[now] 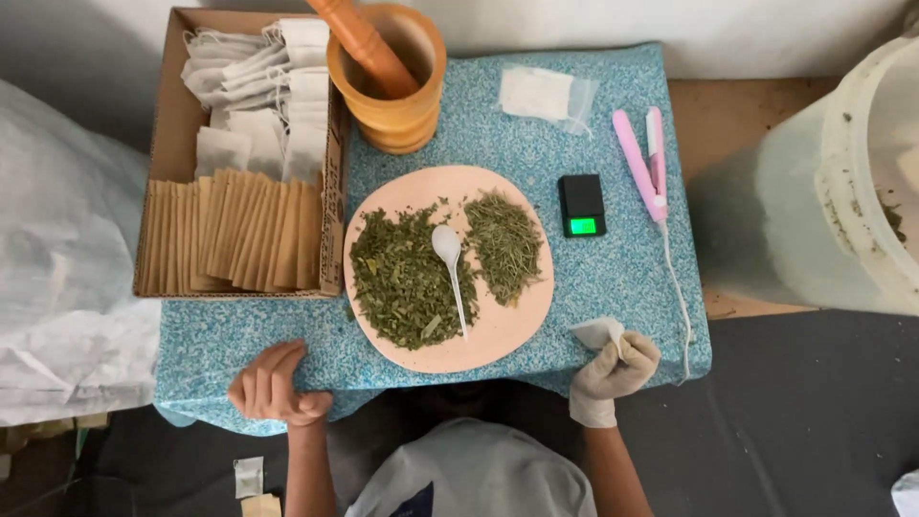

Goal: Filling small white filter bags with dried tea leaves using a plastic spoon on a workspace.

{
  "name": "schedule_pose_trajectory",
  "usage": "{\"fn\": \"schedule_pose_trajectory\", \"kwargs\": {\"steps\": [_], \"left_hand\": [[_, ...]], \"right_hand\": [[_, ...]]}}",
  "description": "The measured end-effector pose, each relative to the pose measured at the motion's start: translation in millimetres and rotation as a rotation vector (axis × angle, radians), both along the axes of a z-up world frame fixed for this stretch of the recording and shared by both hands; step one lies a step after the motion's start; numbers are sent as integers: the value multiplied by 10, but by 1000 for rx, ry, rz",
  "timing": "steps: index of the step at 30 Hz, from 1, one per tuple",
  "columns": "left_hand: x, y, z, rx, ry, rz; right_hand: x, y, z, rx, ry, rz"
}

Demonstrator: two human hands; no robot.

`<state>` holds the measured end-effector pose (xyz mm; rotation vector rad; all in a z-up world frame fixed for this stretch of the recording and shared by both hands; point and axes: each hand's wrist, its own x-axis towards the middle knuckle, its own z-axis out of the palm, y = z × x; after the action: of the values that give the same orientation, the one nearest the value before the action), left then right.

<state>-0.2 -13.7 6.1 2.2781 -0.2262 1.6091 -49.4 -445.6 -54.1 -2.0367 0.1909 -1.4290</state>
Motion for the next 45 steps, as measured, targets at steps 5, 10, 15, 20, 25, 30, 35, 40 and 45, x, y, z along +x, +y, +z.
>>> {"fn": "schedule_pose_trajectory", "kwargs": {"steps": [5,10,15,20,25,30,35,40,45], "left_hand": [[5,11,-31,13,-21,9],[19,20,17,74,36,29],[-234,146,240,132,236,5],[-456,-185,911,-114,406,-190],[910,-1481,1656,-378,410,-896],[1747,-2574,1856,-569,1242,-1265],[2161,-2966,1415,-650,1150,-1287],[2312,-3059,1148,-600,1121,-1193],[2279,-3068,1085,-649,1159,-1210]], "right_hand": [[20,57,63,15,-42,-31],[9,45,221,46,33,2],[102,169,1173,154,29,95],[501,-16,2316,516,594,95],[1274,-244,2583,500,700,335],[1651,-495,2209,502,669,458],[1904,-606,1906,605,604,540],[1886,-555,2089,701,603,628],[1959,-715,1619,799,665,619]]}}
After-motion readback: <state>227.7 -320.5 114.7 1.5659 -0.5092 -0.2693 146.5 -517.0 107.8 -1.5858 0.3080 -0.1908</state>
